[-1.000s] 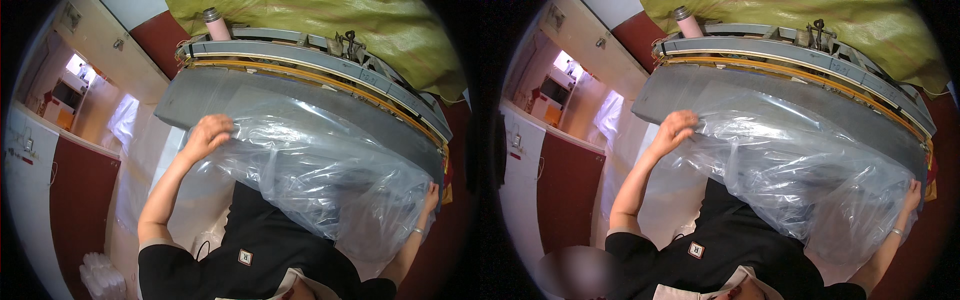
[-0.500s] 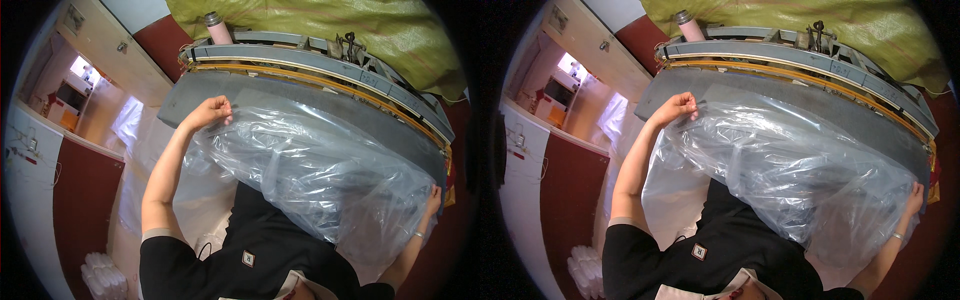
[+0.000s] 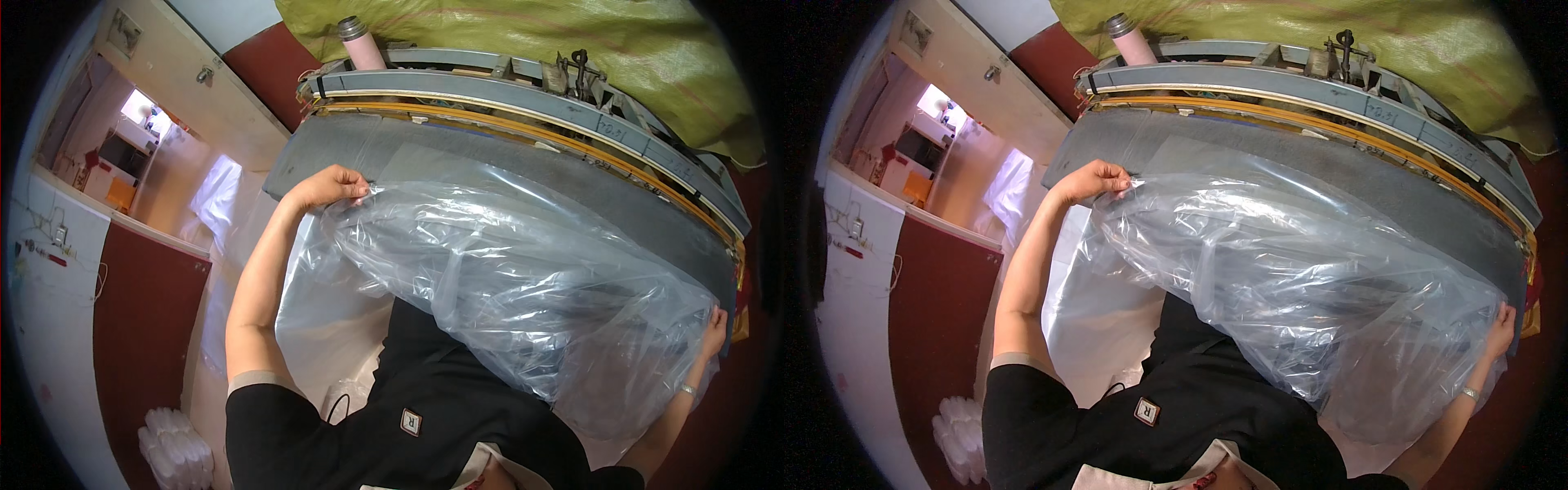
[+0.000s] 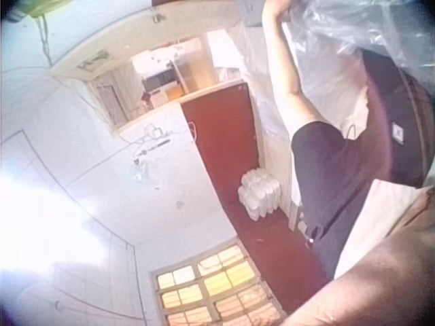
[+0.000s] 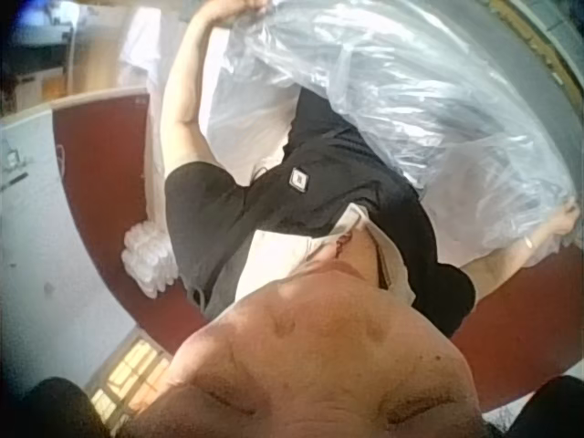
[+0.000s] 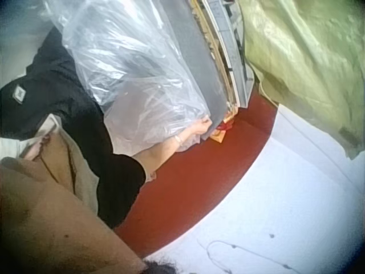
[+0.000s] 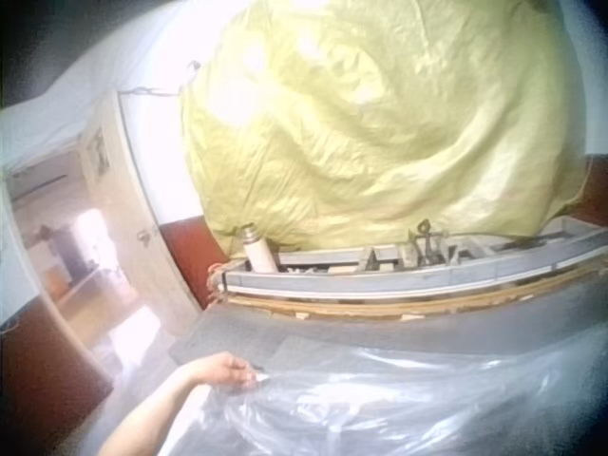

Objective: The recorder is using a heat-sealing machine to seal large plastic bags.

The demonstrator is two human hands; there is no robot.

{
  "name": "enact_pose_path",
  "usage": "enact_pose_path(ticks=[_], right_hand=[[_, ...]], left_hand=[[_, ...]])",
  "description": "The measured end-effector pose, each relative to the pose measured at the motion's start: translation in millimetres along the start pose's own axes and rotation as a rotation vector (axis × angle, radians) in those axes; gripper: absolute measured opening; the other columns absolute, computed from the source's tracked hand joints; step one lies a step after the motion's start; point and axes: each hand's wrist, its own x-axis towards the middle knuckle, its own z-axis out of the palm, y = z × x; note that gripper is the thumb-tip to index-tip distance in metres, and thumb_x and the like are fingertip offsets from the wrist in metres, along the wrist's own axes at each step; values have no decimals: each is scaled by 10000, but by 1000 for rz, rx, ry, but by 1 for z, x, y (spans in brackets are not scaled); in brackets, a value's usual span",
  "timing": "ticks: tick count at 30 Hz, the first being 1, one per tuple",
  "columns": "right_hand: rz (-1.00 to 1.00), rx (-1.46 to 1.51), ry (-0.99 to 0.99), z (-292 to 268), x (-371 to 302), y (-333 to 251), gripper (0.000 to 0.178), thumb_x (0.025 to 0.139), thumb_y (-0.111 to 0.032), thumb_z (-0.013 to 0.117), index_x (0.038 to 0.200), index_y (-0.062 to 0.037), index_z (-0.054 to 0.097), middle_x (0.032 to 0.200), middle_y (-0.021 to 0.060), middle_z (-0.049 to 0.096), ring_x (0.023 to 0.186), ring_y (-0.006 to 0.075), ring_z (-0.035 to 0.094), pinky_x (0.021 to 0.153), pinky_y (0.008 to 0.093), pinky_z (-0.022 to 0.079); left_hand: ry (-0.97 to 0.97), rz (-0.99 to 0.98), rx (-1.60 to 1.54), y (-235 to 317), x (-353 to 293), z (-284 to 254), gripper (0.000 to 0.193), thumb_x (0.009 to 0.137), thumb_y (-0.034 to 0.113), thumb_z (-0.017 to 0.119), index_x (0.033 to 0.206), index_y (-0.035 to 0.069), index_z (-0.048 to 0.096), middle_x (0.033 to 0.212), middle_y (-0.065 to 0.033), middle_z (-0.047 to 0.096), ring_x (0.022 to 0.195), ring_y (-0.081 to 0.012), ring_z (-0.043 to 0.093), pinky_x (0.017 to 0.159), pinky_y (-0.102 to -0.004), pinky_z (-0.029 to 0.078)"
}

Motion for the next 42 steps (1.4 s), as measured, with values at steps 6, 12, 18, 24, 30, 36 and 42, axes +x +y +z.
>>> enact_pose_path(ticks=[6, 12, 18, 24, 30, 36, 42], right_hand=[[10, 9, 12, -2, -1, -4, 364, 869, -410, 442, 939, -62, 524, 853, 162, 581, 762, 311, 540, 666, 349, 416], [-7, 19, -10, -6, -5, -9, 358, 872, -403, 438, 946, -64, 525, 864, 153, 580, 764, 287, 543, 677, 344, 414], [30, 50, 6, -5, -4, -5, 339, 871, -392, 446, 949, -73, 531, 857, 135, 577, 756, 259, 529, 689, 334, 413], [-32, 315, -76, -2, 8, 27, 283, 857, -306, 521, 885, -27, 554, 831, 53, 576, 754, 140, 483, 714, 252, 388], [138, 564, -50, -15, 8, 46, 279, 833, -263, 571, 934, -4, 595, 902, 15, 574, 841, 123, 491, 784, 237, 378], [476, 902, -109, -6, 37, 41, 368, 817, -253, 592, 1057, 22, 552, 1008, 59, 567, 921, 150, 517, 843, 255, 384], [93, 707, 216, 23, 71, -15, 291, 849, -245, 512, 942, 23, 579, 905, 81, 596, 848, 210, 546, 782, 294, 412]], left_hand=[[155, 50, -153, -4, 6, -3, 143, 829, 172, 574, 820, 29, 576, 755, 23, 561, 689, -60, 499, 670, -182, 397], [440, 149, -678, -3, 46, 12, 76, 823, 94, 522, 774, 37, 536, 712, -12, 586, 603, -67, 476, 557, -186, 382], [767, 354, 518, -6, 89, 18, 104, 730, 100, 609, 753, 31, 535, 724, -130, 579, 690, -275, 576, 596, -362, 434], [909, 309, 616, 1, 110, 35, 102, 717, 123, 612, 759, 53, 552, 784, -112, 587, 761, -303, 562, 641, -386, 442], [898, 394, 680, -5, 116, 34, 73, 724, 116, 601, 771, 71, 569, 817, -83, 593, 836, -273, 556, 702, -382, 445], [871, 359, 757, 5, 118, 24, 102, 757, 154, 561, 764, 54, 576, 762, -113, 585, 750, -288, 558, 665, -383, 458], [1169, 399, -405, 23, 115, 7, 168, 799, 135, 446, 697, 3, 466, 615, -161, 515, 576, -306, 497, 568, -385, 397]])
